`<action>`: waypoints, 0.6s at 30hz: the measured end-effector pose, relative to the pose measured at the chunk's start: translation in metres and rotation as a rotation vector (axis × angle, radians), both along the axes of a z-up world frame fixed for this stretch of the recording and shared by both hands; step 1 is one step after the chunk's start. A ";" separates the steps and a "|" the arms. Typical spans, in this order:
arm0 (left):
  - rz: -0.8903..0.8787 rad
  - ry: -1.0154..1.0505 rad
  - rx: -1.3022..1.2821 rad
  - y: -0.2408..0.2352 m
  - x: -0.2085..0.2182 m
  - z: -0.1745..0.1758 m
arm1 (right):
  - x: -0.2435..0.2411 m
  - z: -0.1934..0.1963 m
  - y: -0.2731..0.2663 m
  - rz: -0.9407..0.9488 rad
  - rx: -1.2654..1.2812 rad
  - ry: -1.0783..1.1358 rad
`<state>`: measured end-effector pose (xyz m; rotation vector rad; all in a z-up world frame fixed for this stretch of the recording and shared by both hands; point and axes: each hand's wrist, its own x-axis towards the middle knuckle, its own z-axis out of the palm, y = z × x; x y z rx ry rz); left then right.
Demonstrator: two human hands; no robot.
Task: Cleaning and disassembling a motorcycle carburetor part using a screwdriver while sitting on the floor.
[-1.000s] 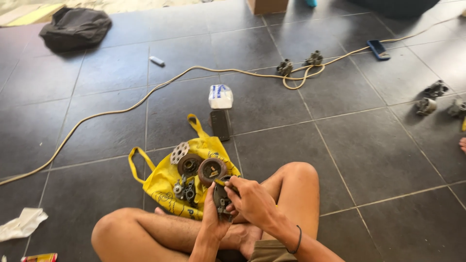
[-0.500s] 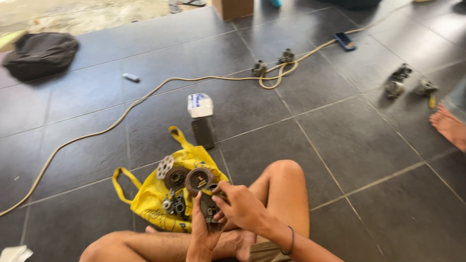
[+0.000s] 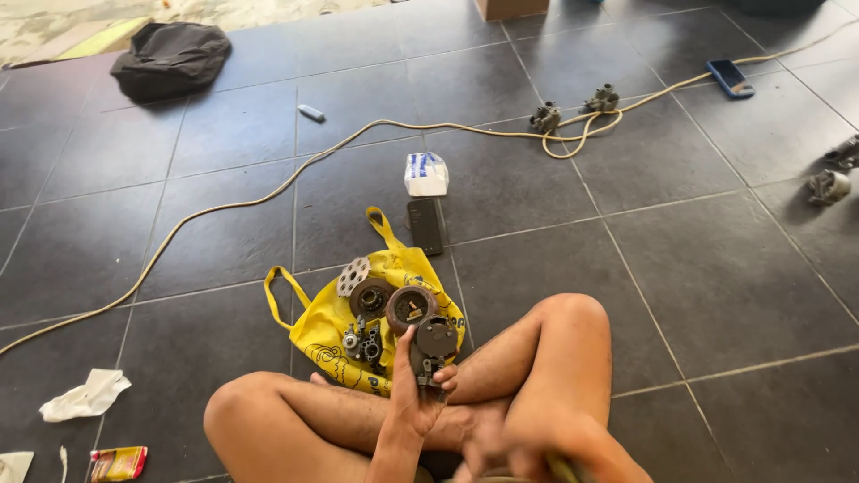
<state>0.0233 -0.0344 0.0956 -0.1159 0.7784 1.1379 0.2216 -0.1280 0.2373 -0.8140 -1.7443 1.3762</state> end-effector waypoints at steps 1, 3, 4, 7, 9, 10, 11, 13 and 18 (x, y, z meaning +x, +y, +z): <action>-0.006 0.029 0.027 0.001 0.001 0.011 | -0.006 0.013 0.030 -0.007 0.044 -0.035; -0.001 0.027 0.064 -0.001 0.001 0.016 | -0.016 -0.018 0.057 -0.057 0.079 -0.254; -0.009 0.026 0.097 -0.003 0.000 0.018 | -0.021 -0.033 0.069 -0.118 0.109 -0.473; -0.014 -0.029 0.147 -0.009 0.000 0.017 | -0.026 -0.070 0.082 -0.246 0.141 -0.553; -0.031 0.001 0.167 -0.016 0.003 0.029 | -0.031 -0.080 0.082 -0.310 0.220 -0.584; -0.058 0.030 0.187 -0.018 0.004 0.035 | -0.034 -0.085 0.083 -0.385 0.298 -0.614; -0.048 0.029 0.185 -0.021 0.003 0.036 | -0.034 -0.084 0.081 -0.374 0.300 -0.614; -0.007 0.068 0.183 -0.028 0.004 0.037 | -0.032 -0.082 0.075 -0.343 0.345 -0.539; 0.027 -0.016 0.193 -0.035 0.007 0.032 | -0.036 -0.074 0.071 -0.196 0.370 -0.539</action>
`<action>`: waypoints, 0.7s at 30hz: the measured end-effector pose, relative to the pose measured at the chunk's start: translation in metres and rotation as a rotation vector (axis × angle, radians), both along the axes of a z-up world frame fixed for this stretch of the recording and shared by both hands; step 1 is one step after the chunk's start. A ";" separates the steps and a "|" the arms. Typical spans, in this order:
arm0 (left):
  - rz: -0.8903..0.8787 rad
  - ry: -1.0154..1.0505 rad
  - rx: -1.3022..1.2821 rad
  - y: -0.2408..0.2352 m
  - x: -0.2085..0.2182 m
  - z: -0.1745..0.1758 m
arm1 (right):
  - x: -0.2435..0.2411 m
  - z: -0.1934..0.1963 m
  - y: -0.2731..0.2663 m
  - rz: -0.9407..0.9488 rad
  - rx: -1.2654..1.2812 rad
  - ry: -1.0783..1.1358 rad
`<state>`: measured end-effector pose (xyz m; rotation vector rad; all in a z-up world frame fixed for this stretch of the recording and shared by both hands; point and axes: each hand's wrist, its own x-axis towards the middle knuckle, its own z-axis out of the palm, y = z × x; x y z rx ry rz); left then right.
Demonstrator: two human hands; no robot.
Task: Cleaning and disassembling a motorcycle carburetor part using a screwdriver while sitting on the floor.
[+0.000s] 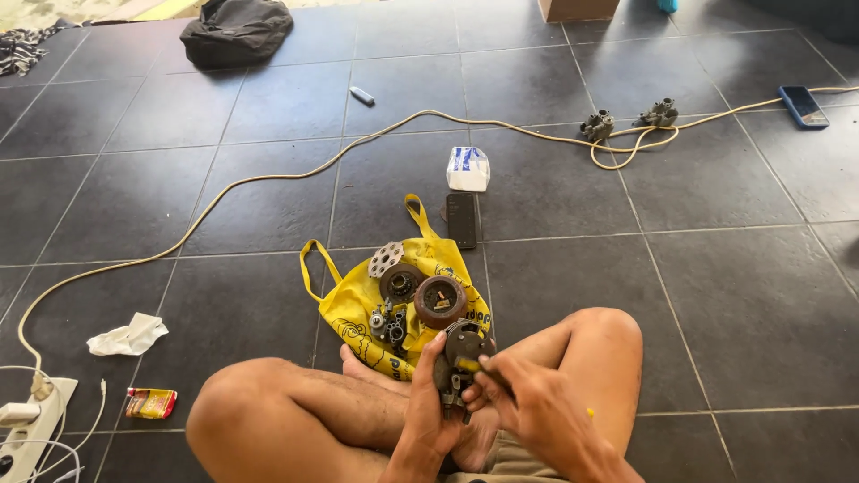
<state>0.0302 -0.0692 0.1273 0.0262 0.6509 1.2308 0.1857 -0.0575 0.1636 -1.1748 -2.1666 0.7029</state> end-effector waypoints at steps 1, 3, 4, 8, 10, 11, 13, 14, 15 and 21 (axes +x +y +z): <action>0.011 -0.029 -0.016 -0.001 0.000 -0.005 | 0.000 0.002 0.001 -0.009 -0.024 -0.021; 0.001 -0.021 -0.025 -0.001 0.000 -0.002 | -0.003 -0.004 -0.003 0.019 0.006 -0.015; -0.005 -0.013 -0.033 0.000 0.000 0.000 | -0.004 -0.006 -0.003 0.050 0.037 -0.008; -0.016 -0.073 -0.053 -0.001 0.000 -0.005 | -0.006 -0.006 0.001 0.002 0.026 -0.012; -0.033 -0.094 -0.137 0.002 0.000 -0.006 | -0.008 -0.015 0.004 0.061 0.158 -0.068; -0.029 -0.091 -0.121 0.003 -0.001 -0.007 | -0.006 -0.024 0.009 0.065 0.174 -0.065; -0.039 -0.045 -0.159 0.005 -0.003 -0.007 | -0.003 -0.041 0.020 -0.114 0.012 -0.131; -0.032 -0.041 -0.143 0.009 -0.006 -0.006 | -0.003 -0.033 0.024 -0.108 0.028 -0.126; -0.030 -0.033 -0.143 0.015 -0.008 -0.003 | -0.002 -0.024 0.029 -0.125 -0.029 -0.011; -0.064 -0.071 -0.220 0.027 -0.012 -0.009 | 0.007 -0.003 0.047 -0.194 -0.366 0.456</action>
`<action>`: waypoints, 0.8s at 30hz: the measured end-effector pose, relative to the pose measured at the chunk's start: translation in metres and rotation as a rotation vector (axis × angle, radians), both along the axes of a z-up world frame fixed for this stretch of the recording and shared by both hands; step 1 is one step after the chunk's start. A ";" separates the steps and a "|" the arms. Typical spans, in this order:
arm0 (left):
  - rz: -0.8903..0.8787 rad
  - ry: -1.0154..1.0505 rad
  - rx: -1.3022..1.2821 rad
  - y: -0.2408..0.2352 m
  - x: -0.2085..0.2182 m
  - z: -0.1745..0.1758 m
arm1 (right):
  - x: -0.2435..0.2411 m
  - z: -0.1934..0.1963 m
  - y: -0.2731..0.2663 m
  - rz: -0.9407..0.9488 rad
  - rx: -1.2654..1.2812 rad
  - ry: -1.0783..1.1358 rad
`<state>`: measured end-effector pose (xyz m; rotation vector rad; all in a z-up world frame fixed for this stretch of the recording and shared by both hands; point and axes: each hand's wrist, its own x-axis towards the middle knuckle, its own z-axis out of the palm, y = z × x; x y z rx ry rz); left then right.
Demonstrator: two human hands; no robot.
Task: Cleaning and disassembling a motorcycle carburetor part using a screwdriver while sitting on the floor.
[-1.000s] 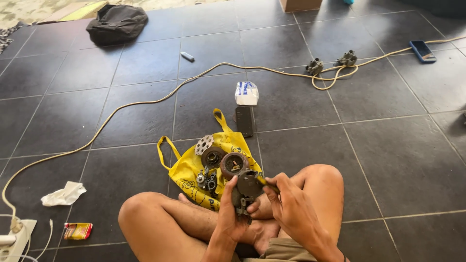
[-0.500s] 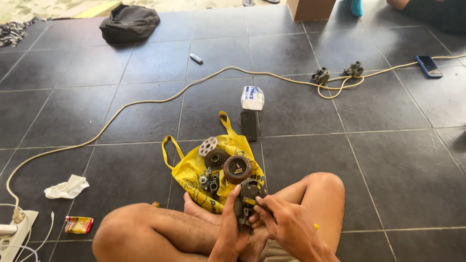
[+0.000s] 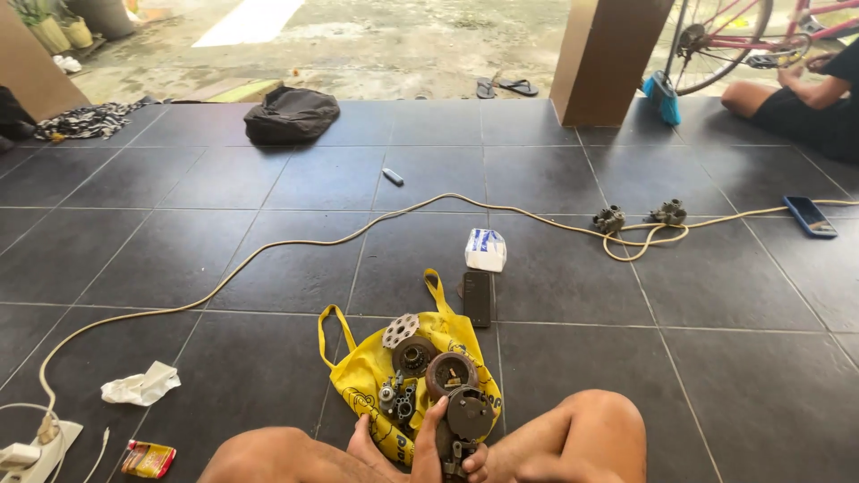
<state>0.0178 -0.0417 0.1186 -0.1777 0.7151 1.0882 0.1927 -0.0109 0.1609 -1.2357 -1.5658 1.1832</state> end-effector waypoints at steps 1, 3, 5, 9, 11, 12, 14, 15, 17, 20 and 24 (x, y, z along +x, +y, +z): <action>-0.051 -0.056 -0.052 0.000 -0.001 -0.005 | 0.001 -0.005 0.004 -0.016 -0.084 0.024; -0.071 -0.109 -0.054 -0.002 -0.002 -0.013 | 0.003 -0.017 0.010 -0.033 -0.178 0.048; -0.080 -0.164 -0.056 -0.007 -0.004 -0.003 | 0.002 -0.029 0.013 -0.040 -0.275 0.067; 0.061 -0.079 -0.020 -0.007 -0.006 0.016 | -0.002 -0.047 0.017 -0.076 -0.557 0.113; 0.154 -0.055 0.023 -0.009 -0.006 0.012 | -0.008 -0.044 0.011 -0.087 -0.657 0.120; 0.199 -0.028 -0.029 -0.008 -0.007 0.015 | -0.013 -0.036 0.008 0.068 -0.299 -0.236; 0.244 -0.002 -0.086 -0.007 -0.009 0.010 | -0.023 -0.028 0.007 0.216 0.074 -0.578; 0.238 -0.031 -0.056 -0.007 -0.011 0.002 | -0.027 -0.029 0.010 0.240 0.089 -0.578; 0.238 -0.061 -0.027 -0.009 -0.015 -0.010 | -0.033 -0.036 0.011 0.270 0.103 -0.579; 0.223 -0.106 0.095 -0.005 -0.019 -0.014 | -0.042 -0.038 0.013 0.337 0.299 -0.697; 0.267 0.011 0.167 0.002 -0.020 0.008 | -0.053 -0.004 0.013 0.299 0.521 -0.689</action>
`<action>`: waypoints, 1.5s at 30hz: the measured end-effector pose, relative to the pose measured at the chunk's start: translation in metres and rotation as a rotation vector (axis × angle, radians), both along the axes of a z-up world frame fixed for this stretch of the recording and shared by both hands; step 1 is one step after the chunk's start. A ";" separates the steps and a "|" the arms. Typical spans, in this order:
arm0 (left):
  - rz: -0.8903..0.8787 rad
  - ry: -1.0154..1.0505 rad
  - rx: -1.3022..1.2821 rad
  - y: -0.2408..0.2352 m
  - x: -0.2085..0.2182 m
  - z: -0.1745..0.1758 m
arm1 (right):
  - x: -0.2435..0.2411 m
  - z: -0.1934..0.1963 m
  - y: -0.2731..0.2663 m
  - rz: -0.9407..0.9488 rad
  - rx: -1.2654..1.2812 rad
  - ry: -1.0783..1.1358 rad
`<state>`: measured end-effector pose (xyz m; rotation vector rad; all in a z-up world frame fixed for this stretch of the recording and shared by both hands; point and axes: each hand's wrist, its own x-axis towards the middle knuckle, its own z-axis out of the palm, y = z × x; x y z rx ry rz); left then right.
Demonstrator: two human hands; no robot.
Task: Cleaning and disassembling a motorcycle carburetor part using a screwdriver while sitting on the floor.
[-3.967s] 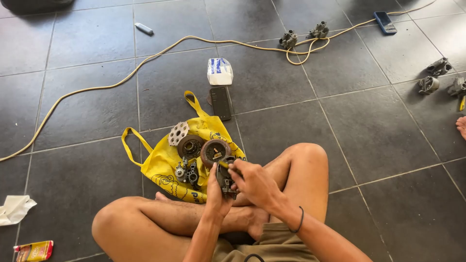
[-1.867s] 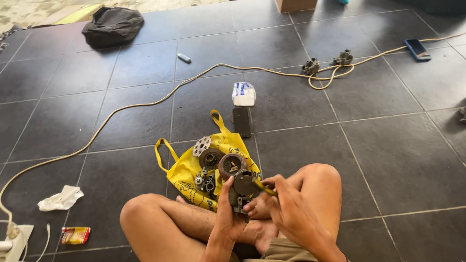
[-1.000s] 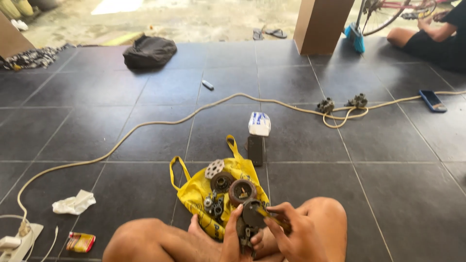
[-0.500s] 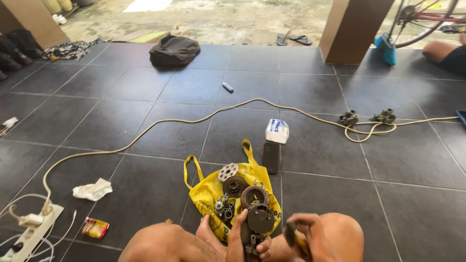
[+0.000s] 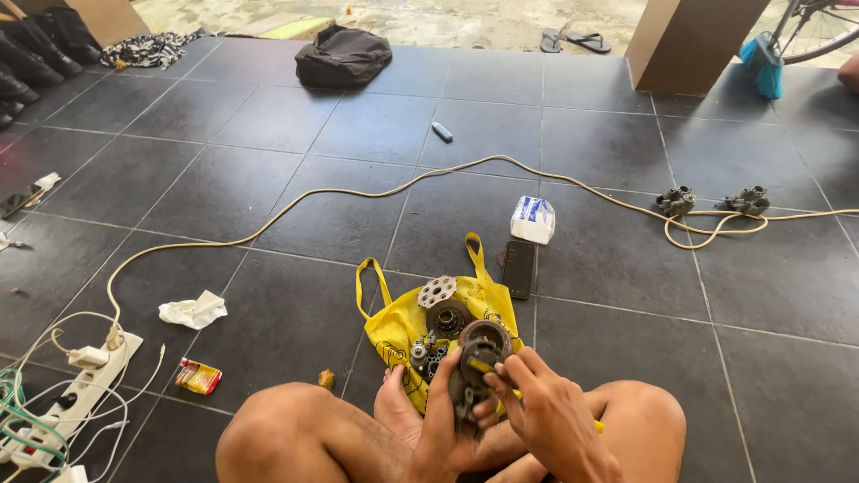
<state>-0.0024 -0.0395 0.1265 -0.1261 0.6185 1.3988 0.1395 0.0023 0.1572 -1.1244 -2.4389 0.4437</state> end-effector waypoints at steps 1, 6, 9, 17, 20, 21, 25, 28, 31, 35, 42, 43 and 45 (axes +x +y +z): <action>-0.017 0.069 0.073 0.007 -0.002 0.012 | -0.003 0.008 0.002 0.025 0.026 -0.030; -0.035 0.190 0.233 0.066 -0.016 0.058 | -0.023 0.062 0.050 -0.002 0.184 0.176; 0.016 0.254 0.291 0.112 -0.030 0.083 | -0.037 0.093 0.087 0.006 0.292 0.223; 0.021 0.262 0.382 0.165 -0.059 0.122 | -0.054 0.137 0.133 -0.022 0.483 0.200; 0.033 0.284 0.418 0.174 -0.064 0.141 | -0.058 0.149 0.146 -0.041 0.467 0.275; 0.030 0.300 0.430 0.177 -0.067 0.146 | -0.060 0.153 0.147 -0.027 0.499 0.249; 0.014 0.333 0.514 0.183 -0.071 0.162 | -0.060 0.175 0.150 -0.048 0.523 0.277; 0.002 0.354 0.520 0.188 -0.078 0.161 | -0.060 0.189 0.144 -0.035 0.604 0.151; -0.006 0.358 0.507 0.178 -0.078 0.167 | -0.055 0.196 0.145 -0.120 0.615 0.172; -0.035 0.393 0.512 0.182 -0.082 0.159 | -0.055 0.189 0.156 -0.034 0.672 0.162; -0.063 0.428 0.474 0.181 -0.098 0.163 | -0.065 0.208 0.172 0.120 0.505 0.271; -0.054 0.421 0.470 0.180 -0.101 0.169 | -0.065 0.214 0.178 0.119 0.503 0.283; -0.058 0.444 0.491 0.193 -0.112 0.169 | -0.076 0.219 0.179 0.141 0.527 0.239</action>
